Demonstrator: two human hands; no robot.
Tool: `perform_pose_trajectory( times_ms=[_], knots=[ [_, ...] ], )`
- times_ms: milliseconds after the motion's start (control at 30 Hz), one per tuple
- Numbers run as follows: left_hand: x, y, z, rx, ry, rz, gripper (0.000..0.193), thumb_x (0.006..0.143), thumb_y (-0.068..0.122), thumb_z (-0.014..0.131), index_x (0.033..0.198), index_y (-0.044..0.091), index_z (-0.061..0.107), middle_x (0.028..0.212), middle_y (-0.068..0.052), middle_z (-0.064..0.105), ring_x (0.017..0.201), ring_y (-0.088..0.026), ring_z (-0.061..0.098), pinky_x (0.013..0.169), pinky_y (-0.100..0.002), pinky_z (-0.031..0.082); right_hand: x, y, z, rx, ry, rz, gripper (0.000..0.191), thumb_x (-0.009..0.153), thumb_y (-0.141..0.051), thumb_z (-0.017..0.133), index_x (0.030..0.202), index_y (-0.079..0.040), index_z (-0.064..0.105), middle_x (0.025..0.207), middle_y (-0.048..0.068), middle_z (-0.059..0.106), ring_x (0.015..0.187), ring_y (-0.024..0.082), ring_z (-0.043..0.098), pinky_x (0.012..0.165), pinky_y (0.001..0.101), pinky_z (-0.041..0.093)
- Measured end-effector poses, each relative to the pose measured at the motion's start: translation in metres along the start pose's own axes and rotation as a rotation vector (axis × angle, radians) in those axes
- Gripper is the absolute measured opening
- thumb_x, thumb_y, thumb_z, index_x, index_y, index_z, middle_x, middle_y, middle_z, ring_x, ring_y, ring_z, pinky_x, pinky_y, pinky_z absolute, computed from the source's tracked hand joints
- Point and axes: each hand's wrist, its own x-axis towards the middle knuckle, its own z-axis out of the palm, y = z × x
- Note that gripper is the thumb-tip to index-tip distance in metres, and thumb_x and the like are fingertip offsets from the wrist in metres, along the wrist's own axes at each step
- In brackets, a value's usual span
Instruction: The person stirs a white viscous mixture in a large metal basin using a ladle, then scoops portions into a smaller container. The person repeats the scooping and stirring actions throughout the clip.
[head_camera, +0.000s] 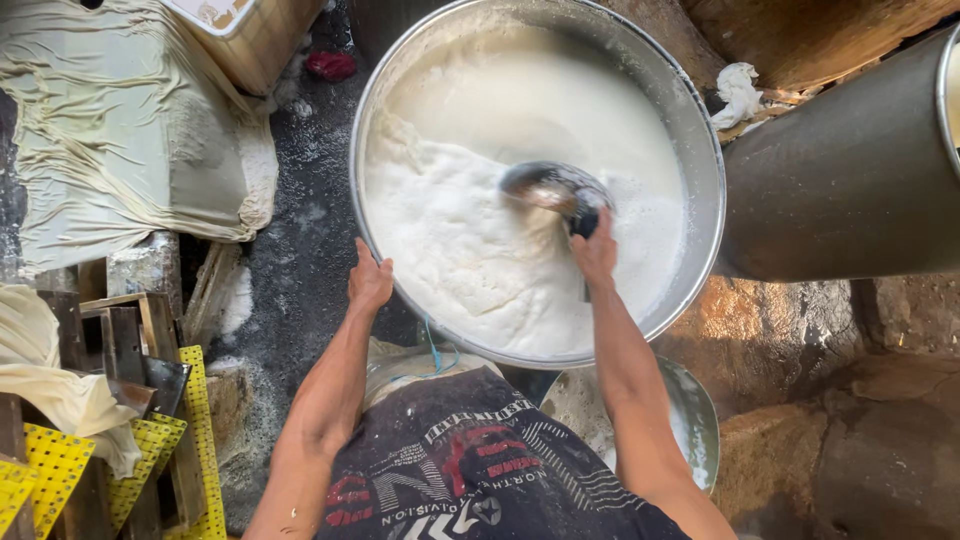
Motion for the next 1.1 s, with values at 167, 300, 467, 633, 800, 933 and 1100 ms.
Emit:
perform_pose_trajectory(
  times_ms=[167,300,467,633,800,933,1100],
  knots=[
    [0.008,-0.015,-0.006,-0.004,-0.011,0.021,0.090,0.096,0.037,0.060,0.165,0.012,0.008,0.125,-0.033,0.065,0.119,-0.051,0.061,0.107,-0.054,0.045,-0.046,0.039,-0.029,0.327,0.098,0.419,0.079,0.078,-0.013,0.062,0.153,-0.012,0.041,0.107,0.022,0.070,0.071,0.029,0.070,0.059,0.0419,0.058],
    [0.024,-0.012,-0.002,-0.009,-0.022,-0.008,0.091,0.095,0.037,0.060,0.165,0.011,0.007,0.124,-0.034,0.064,0.118,-0.051,0.062,0.106,-0.053,0.046,-0.075,0.072,-0.047,0.685,0.088,0.545,0.071,0.084,0.006,0.060,0.149,-0.003,0.035,0.093,0.012,0.064,0.059,0.016,0.059,0.050,0.0325,0.051],
    [0.025,-0.005,0.020,-0.012,-0.007,-0.026,0.088,0.096,0.033,0.059,0.165,0.012,0.009,0.125,-0.034,0.065,0.118,-0.052,0.062,0.106,-0.054,0.045,-0.095,0.115,-0.030,1.209,0.227,0.861,0.049,0.083,0.006,0.059,0.127,-0.006,0.040,0.072,0.009,0.054,0.051,0.018,0.056,0.046,0.0351,0.052],
    [0.025,0.002,0.028,-0.032,0.016,-0.031,0.087,0.095,0.031,0.058,0.164,0.011,0.010,0.126,-0.033,0.065,0.119,-0.050,0.063,0.106,-0.052,0.046,-0.063,0.112,0.007,1.501,0.141,1.140,0.008,0.088,-0.002,0.063,0.090,-0.004,0.056,0.065,0.003,0.054,0.054,0.017,0.058,0.054,0.0340,0.058],
    [0.019,0.028,0.039,-0.023,0.024,-0.065,0.086,0.096,0.031,0.057,0.164,0.010,0.009,0.129,-0.032,0.064,0.120,-0.049,0.063,0.107,-0.050,0.046,0.018,0.084,0.016,1.733,-0.114,0.996,0.013,0.086,-0.008,0.060,0.079,-0.007,0.050,0.063,0.005,0.050,0.056,0.021,0.052,0.055,0.0372,0.053],
    [0.020,0.039,0.042,0.010,0.052,-0.118,0.084,0.096,0.031,0.058,0.164,0.012,0.013,0.130,-0.033,0.063,0.121,-0.050,0.061,0.108,-0.050,0.045,0.086,0.054,0.034,1.729,-0.225,0.990,0.013,0.088,-0.009,0.060,0.079,-0.007,0.051,0.063,0.005,0.050,0.056,0.020,0.051,0.055,0.0383,0.052],
    [0.018,0.042,0.040,-0.013,0.059,-0.133,0.082,0.097,0.031,0.058,0.164,0.011,0.014,0.130,-0.035,0.061,0.123,-0.050,0.060,0.108,-0.049,0.045,0.162,0.003,0.050,1.595,-0.309,0.859,0.009,0.089,-0.007,0.059,0.093,-0.004,0.052,0.064,0.010,0.054,0.052,0.023,0.056,0.052,0.0410,0.055]
  ],
)
